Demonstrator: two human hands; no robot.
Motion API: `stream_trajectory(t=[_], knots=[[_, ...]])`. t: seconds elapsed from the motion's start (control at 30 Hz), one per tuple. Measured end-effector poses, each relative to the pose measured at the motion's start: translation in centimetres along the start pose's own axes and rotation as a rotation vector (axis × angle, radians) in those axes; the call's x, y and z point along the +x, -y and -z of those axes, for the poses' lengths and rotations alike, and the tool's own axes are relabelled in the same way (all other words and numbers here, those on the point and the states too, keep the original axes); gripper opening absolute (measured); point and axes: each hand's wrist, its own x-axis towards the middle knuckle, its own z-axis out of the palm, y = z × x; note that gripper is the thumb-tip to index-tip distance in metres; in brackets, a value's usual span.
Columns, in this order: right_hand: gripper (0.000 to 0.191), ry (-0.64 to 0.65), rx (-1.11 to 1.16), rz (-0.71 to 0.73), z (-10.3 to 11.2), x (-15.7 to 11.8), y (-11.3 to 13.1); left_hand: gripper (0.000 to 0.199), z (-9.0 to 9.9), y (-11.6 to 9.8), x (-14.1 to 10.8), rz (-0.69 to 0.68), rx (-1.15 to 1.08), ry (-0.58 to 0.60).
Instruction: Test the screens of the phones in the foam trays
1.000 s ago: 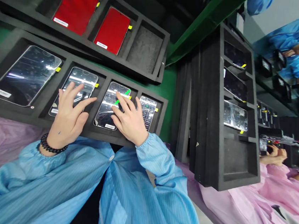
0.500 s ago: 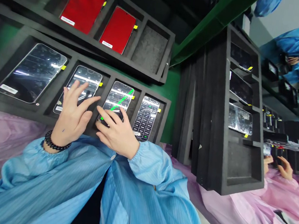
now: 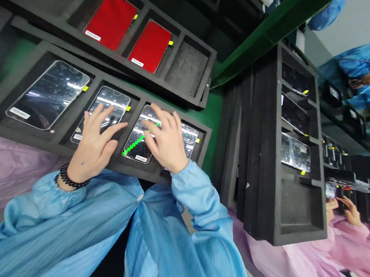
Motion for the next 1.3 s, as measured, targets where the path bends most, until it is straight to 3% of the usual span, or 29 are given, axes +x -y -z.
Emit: stream_trajectory(t=[0.17, 0.4, 1.3], knots=[[0.034, -0.013, -0.091, -0.087, -1.2, 3.2, -2.3, 0.044, -0.1, 0.0, 0.0, -0.004, 0.001, -0.004], [0.036, 0.038, -0.135, -0.068, -2.3, 4.3, -1.7, 0.044, 0.0, -0.1, 0.0, 0.0, -0.007, -0.006], [0.04, 0.068, -0.117, -0.004, -1.4, -0.6, 0.4, 0.046, 0.1, -0.2, 0.1, 0.041, -0.012, 0.009]])
